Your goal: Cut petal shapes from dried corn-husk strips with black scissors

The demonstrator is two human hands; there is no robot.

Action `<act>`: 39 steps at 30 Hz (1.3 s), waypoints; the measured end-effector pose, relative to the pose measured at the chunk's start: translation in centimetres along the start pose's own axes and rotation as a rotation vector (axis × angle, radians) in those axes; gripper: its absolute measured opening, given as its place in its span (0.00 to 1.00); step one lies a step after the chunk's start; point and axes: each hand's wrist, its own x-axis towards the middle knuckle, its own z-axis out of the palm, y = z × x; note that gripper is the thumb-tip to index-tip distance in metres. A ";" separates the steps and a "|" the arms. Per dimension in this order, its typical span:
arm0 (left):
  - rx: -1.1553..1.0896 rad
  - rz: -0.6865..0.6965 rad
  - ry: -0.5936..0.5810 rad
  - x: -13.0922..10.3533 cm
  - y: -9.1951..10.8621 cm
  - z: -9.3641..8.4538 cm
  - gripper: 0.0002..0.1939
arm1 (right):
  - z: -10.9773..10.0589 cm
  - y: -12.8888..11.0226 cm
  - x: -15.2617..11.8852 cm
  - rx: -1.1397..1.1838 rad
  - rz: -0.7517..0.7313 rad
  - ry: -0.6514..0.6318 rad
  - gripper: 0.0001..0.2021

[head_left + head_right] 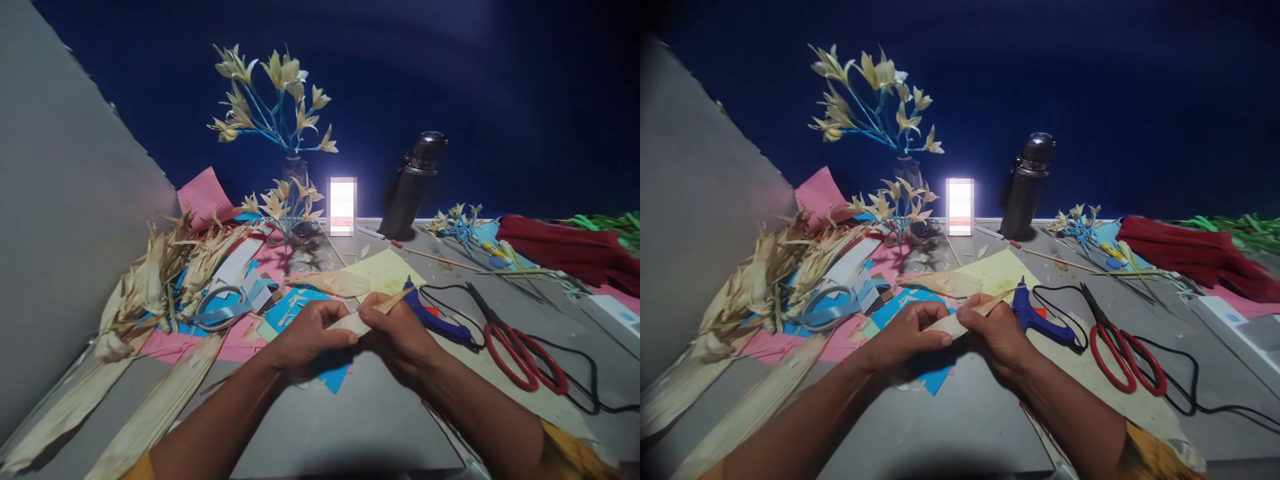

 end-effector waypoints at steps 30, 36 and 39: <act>-0.105 -0.014 0.008 -0.1 0.3 -0.2 0.15 | 0.0 -1.4 -0.5 -0.161 -0.115 0.048 0.18; -0.268 0.014 -0.229 -0.5 0.7 -0.8 0.13 | -0.7 -1.4 -0.1 -0.100 -0.110 -0.003 0.18; -0.187 0.013 -0.116 -0.5 0.9 -0.6 0.13 | -0.6 -1.4 -0.1 -0.114 -0.118 0.053 0.18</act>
